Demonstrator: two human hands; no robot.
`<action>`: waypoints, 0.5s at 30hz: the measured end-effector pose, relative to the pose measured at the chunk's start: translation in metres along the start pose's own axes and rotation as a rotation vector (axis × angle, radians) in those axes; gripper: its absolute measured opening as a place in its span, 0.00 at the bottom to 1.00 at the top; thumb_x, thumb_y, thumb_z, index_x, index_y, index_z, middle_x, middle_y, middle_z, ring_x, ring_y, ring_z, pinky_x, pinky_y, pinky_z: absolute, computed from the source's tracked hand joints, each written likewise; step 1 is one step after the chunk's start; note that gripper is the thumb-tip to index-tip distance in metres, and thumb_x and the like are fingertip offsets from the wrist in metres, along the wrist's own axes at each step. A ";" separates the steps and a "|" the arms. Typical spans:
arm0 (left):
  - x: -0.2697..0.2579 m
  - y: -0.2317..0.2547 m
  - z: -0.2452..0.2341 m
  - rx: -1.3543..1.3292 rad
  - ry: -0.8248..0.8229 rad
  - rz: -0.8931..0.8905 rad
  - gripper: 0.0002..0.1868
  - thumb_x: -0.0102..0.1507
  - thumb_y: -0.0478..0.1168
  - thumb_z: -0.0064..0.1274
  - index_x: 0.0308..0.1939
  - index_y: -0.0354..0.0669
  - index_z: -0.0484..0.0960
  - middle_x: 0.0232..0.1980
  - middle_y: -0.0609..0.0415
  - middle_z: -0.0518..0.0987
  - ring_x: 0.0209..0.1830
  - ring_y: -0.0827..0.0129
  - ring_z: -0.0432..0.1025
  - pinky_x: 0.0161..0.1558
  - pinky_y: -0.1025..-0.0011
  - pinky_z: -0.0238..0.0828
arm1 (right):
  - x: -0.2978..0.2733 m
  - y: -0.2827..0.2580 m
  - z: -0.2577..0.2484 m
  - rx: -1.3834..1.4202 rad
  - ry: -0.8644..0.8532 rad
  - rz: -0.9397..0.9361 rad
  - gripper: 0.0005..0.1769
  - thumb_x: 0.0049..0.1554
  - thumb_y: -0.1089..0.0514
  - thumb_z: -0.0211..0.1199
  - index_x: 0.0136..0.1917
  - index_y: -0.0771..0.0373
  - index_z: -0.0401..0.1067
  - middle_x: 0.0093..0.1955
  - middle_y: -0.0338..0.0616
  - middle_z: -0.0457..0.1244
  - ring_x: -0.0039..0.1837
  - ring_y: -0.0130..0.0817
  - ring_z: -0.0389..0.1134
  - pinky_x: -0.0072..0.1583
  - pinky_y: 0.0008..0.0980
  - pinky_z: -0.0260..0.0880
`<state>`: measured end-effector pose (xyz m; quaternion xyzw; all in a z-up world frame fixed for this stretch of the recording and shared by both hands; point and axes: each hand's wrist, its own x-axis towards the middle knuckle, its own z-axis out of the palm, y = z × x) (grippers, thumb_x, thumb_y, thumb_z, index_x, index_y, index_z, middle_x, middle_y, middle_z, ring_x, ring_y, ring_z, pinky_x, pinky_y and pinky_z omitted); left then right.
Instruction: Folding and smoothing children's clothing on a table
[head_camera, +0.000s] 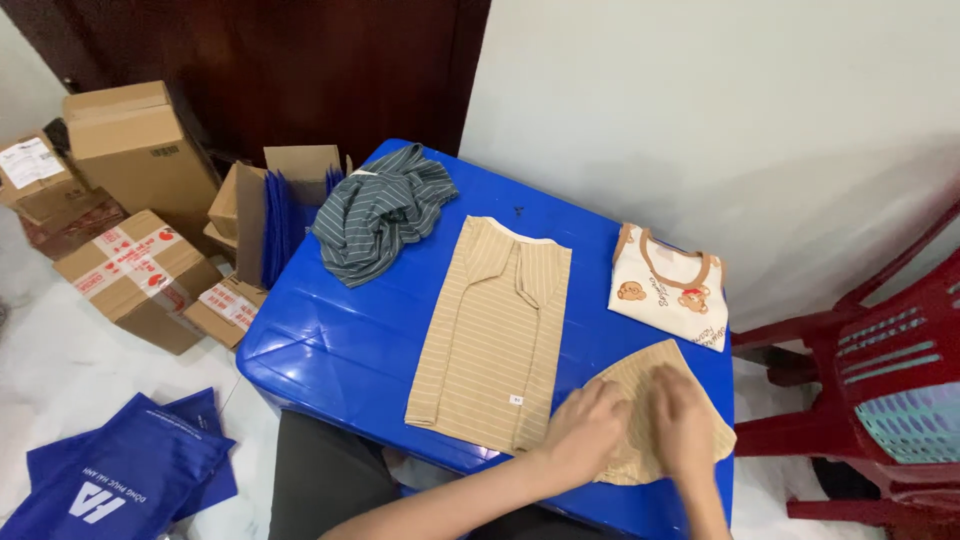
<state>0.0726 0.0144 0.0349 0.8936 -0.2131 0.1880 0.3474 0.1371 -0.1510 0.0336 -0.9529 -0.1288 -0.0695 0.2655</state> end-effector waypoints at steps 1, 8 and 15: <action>0.004 -0.004 0.018 -0.005 -0.002 0.003 0.22 0.41 0.36 0.62 0.35 0.34 0.72 0.44 0.45 0.66 0.48 0.52 0.61 0.39 0.58 0.62 | -0.001 0.000 0.005 -0.003 0.001 0.005 0.21 0.56 0.57 0.46 0.61 0.68 0.62 0.63 0.54 0.57 0.65 0.47 0.56 0.65 0.41 0.53; 0.016 -0.033 0.145 0.325 -0.330 -0.315 0.31 0.60 0.39 0.24 0.65 0.24 0.46 0.68 0.35 0.50 0.68 0.53 0.46 0.63 0.63 0.42 | 0.008 0.004 0.009 -0.025 -0.216 0.022 0.30 0.57 0.49 0.37 0.71 0.60 0.44 0.75 0.46 0.37 0.76 0.37 0.33 0.71 0.37 0.30; 0.013 -0.027 0.122 0.442 -0.510 -0.239 0.28 0.60 0.32 0.23 0.65 0.29 0.48 0.71 0.35 0.43 0.71 0.51 0.38 0.64 0.59 0.40 | 0.026 0.015 0.008 -0.096 -0.162 0.041 0.30 0.58 0.47 0.33 0.71 0.60 0.41 0.75 0.46 0.37 0.76 0.41 0.33 0.71 0.42 0.29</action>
